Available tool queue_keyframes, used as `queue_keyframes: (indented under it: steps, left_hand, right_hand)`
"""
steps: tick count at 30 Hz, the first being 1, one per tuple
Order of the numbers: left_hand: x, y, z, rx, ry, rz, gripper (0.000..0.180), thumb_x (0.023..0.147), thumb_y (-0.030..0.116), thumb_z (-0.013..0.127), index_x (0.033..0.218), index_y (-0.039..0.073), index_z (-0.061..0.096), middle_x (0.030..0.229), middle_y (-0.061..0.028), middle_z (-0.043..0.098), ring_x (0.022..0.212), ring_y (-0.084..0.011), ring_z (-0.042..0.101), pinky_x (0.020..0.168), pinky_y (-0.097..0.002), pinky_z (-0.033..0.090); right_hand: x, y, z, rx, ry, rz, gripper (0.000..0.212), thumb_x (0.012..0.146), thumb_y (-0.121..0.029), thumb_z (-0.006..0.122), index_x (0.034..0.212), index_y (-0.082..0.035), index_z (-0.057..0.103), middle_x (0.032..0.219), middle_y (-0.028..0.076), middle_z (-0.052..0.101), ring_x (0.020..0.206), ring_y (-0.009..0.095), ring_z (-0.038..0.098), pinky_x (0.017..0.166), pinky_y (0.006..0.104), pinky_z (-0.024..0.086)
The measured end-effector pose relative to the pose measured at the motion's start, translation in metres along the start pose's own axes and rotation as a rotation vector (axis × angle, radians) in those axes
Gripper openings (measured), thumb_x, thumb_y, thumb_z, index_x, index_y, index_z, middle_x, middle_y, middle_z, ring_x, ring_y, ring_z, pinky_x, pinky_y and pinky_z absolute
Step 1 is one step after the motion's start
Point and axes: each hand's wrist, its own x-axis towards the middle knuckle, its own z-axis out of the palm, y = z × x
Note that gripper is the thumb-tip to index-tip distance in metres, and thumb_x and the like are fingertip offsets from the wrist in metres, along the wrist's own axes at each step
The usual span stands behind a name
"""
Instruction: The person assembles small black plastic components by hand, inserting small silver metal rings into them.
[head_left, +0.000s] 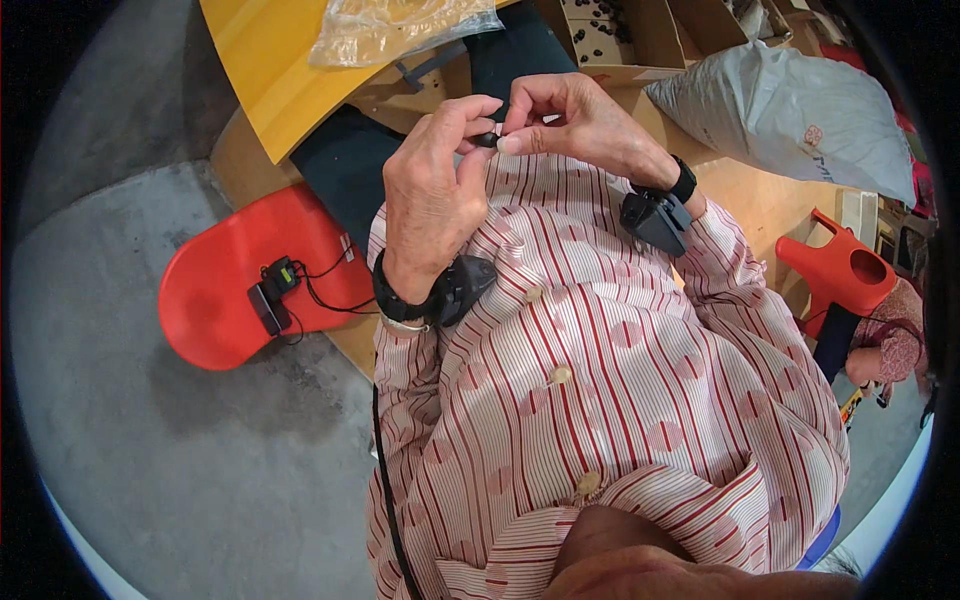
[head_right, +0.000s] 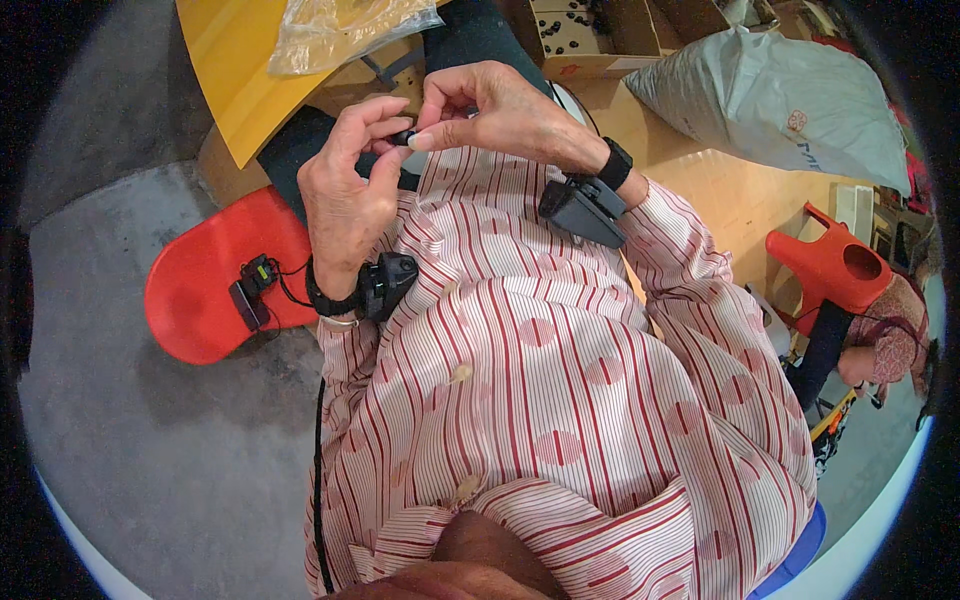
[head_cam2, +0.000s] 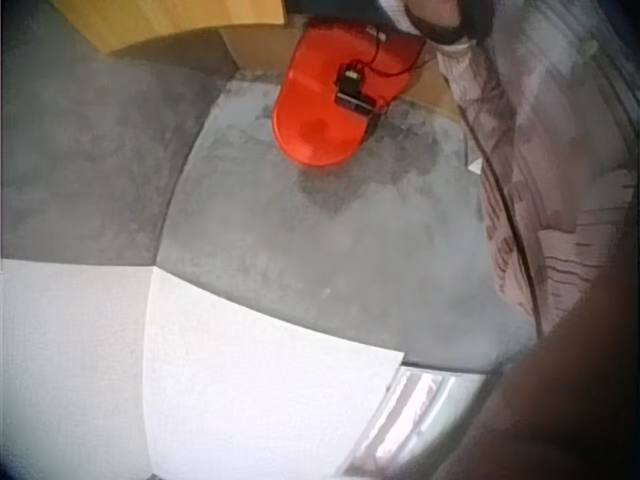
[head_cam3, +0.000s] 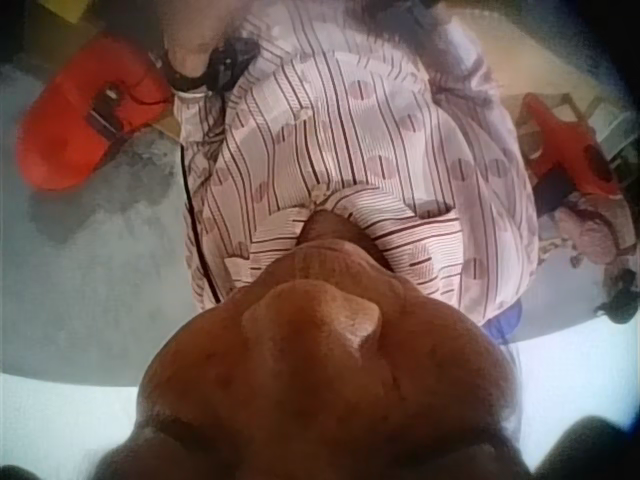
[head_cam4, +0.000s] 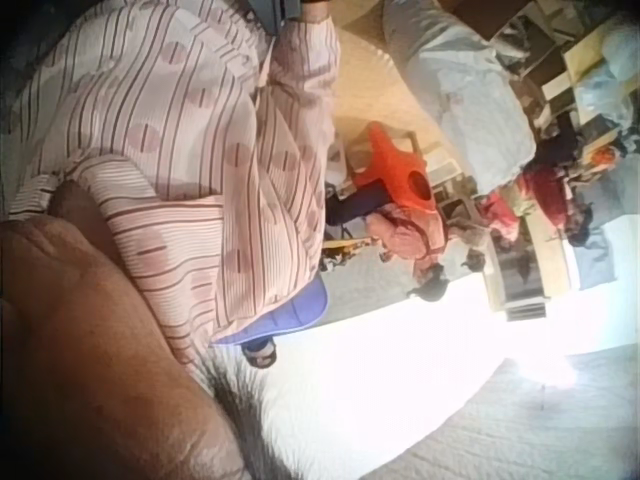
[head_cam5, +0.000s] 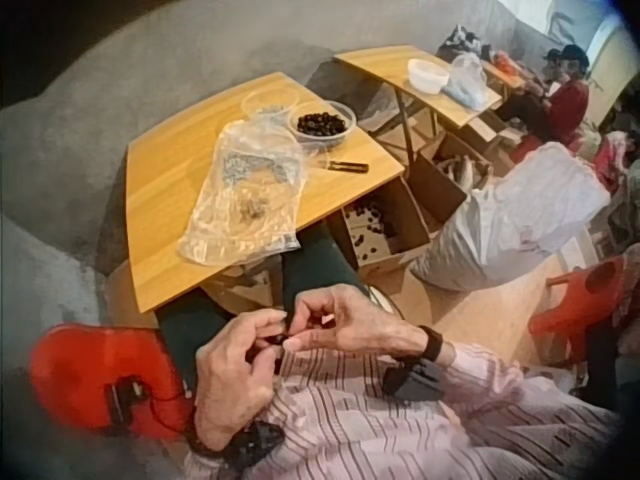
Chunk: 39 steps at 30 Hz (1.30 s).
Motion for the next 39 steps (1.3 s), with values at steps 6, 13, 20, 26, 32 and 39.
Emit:
queue_keyframes:
  steps: [6,13,20,26,32,39]
  left_hand:
    - [0.002,-0.006,0.001,0.032,-0.002,0.111,0.033,0.07,-0.008,0.058,0.101,0.004,0.058,0.088,-0.0103,0.063,0.078,-0.022,0.062,0.069,-0.0306,0.049]
    - [0.004,-0.005,-0.001,0.069,-0.034,0.183,0.017,0.07,-0.002,0.06,0.086,0.003,0.059,0.079,-0.0115,0.058,0.077,-0.0299,0.058,0.067,-0.0362,0.047]
    - [0.007,-0.005,-0.001,0.036,-0.06,0.18,0.016,0.07,-0.002,0.06,0.085,0.003,0.06,0.079,-0.0112,0.059,0.076,-0.0293,0.058,0.067,-0.0349,0.047]
    - [0.005,-0.005,0.002,0.014,-0.082,0.144,0.017,0.069,-0.002,0.061,0.086,0.004,0.062,0.08,-0.0102,0.061,0.076,-0.0273,0.059,0.066,-0.0328,0.047]
    - [0.01,-0.007,0.002,-0.022,-0.088,0.185,0.015,0.068,-0.003,0.063,0.081,0.003,0.063,0.076,-0.0087,0.062,0.072,-0.024,0.061,0.063,-0.0295,0.048]
    - [0.008,-0.026,0.0,-0.279,-0.074,-0.025,0.015,0.067,-0.005,0.066,0.081,-0.001,0.063,0.079,-0.008,0.064,0.07,-0.0143,0.061,0.065,-0.0241,0.047]
  right_hand:
    - [0.001,0.001,0.001,0.041,0.002,0.059,0.016,0.078,-0.014,0.071,0.075,-0.005,0.058,0.069,-0.004,0.054,0.066,0.002,0.047,0.063,0.019,0.038]
    - [-0.001,0.003,-0.002,0.07,-0.002,0.089,0.018,0.078,-0.016,0.072,0.074,-0.005,0.058,0.069,-0.005,0.055,0.065,0.002,0.048,0.061,0.0186,0.038]
    - [0.0,0.003,-0.003,0.141,-0.009,0.13,0.022,0.075,-0.016,0.074,0.074,-0.005,0.055,0.069,-0.005,0.053,0.064,0.003,0.047,0.06,0.0183,0.037]
    - [0.001,0.012,-0.005,0.124,-0.023,0.123,0.027,0.073,-0.016,0.075,0.072,-0.008,0.049,0.067,-0.006,0.046,0.063,0.004,0.041,0.059,0.0191,0.033]
    - [0.003,0.022,-0.007,0.283,-0.119,0.135,0.027,0.073,-0.017,0.075,0.072,-0.009,0.05,0.069,-0.007,0.047,0.063,0.003,0.042,0.059,0.0185,0.034]
    - [0.004,0.028,-0.015,0.477,-0.161,0.084,0.043,0.076,-0.045,0.068,0.092,-0.008,0.054,0.083,-0.001,0.055,0.075,0.005,0.053,0.072,0.0197,0.044]
